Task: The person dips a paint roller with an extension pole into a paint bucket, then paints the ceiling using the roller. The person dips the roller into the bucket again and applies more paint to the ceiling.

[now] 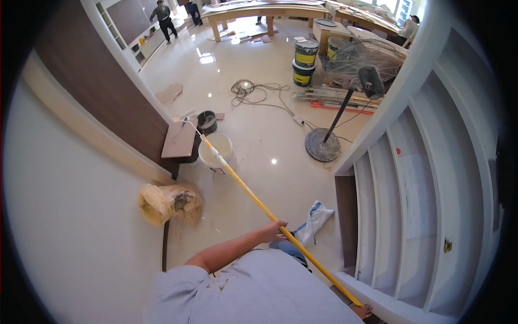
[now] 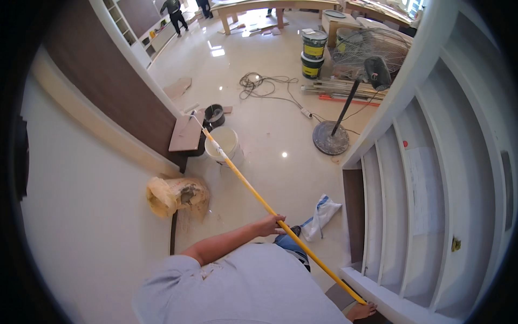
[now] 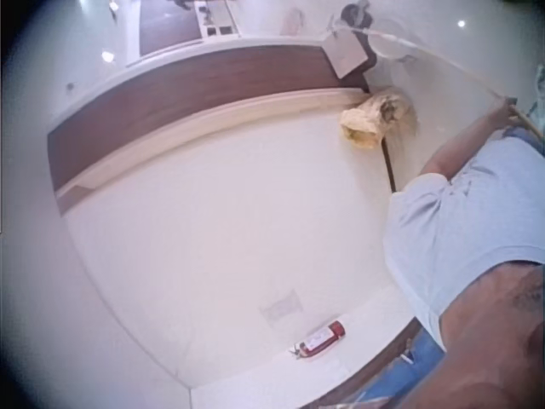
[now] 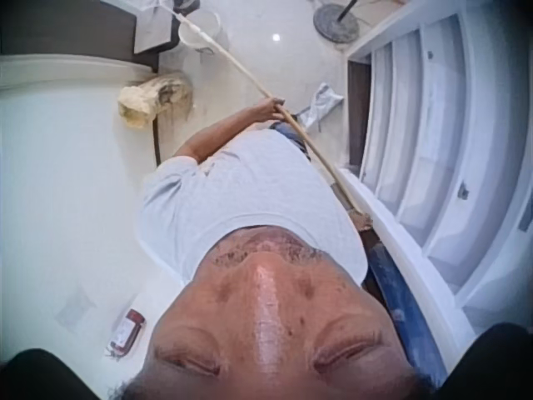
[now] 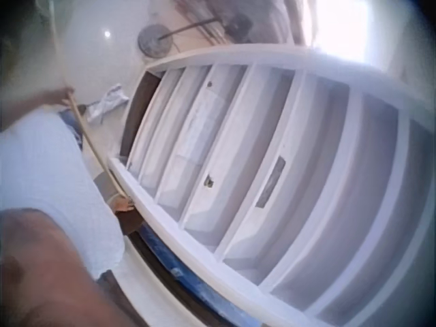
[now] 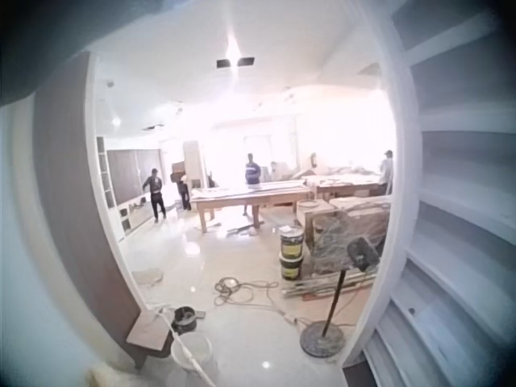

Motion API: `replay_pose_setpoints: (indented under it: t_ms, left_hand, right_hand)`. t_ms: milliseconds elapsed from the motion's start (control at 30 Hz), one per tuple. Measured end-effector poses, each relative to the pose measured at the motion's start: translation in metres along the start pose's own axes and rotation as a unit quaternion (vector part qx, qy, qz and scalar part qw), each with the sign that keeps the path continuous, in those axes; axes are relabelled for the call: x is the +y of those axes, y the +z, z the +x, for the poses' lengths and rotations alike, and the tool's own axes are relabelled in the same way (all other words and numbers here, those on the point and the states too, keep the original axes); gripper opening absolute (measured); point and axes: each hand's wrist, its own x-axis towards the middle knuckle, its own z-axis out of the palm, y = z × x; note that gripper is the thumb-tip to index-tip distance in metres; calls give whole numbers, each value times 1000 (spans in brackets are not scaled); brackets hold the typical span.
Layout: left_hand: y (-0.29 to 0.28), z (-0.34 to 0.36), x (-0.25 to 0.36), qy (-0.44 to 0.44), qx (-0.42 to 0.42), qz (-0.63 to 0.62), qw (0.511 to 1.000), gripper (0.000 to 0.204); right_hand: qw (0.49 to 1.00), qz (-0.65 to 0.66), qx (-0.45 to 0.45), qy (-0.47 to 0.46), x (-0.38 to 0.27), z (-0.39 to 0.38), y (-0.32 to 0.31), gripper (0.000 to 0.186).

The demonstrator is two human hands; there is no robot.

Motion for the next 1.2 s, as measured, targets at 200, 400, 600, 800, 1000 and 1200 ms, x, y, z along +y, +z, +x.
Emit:
replay_pose_setpoints:
  t_ms: [200,400,600,800,1000,1200]
  left_hand:
    - [-23,46,23,-50,97,-42,993,35]
    - [-41,58,49,-134,68,-107,983,35]
    - [-87,89,96,-179,160,-154,958,22]
    - [-189,123,163,-128,146,-255,947,21]
    - [-284,133,235,-5,160,-347,924,19]
    - [-332,129,267,29,152,-345,926,23]
  right_hand:
    - [999,12,-20,-36,-47,52,-55,33]
    - [997,-61,28,-47,-39,51,-130,33]
    - [981,-39,110,-155,-118,77,-248,32]
    - [951,51,73,-297,-244,119,-366,23]
    - [911,63,136,-385,-424,105,-467,23]
    - [879,64,187,-435,-539,73,-520,17]
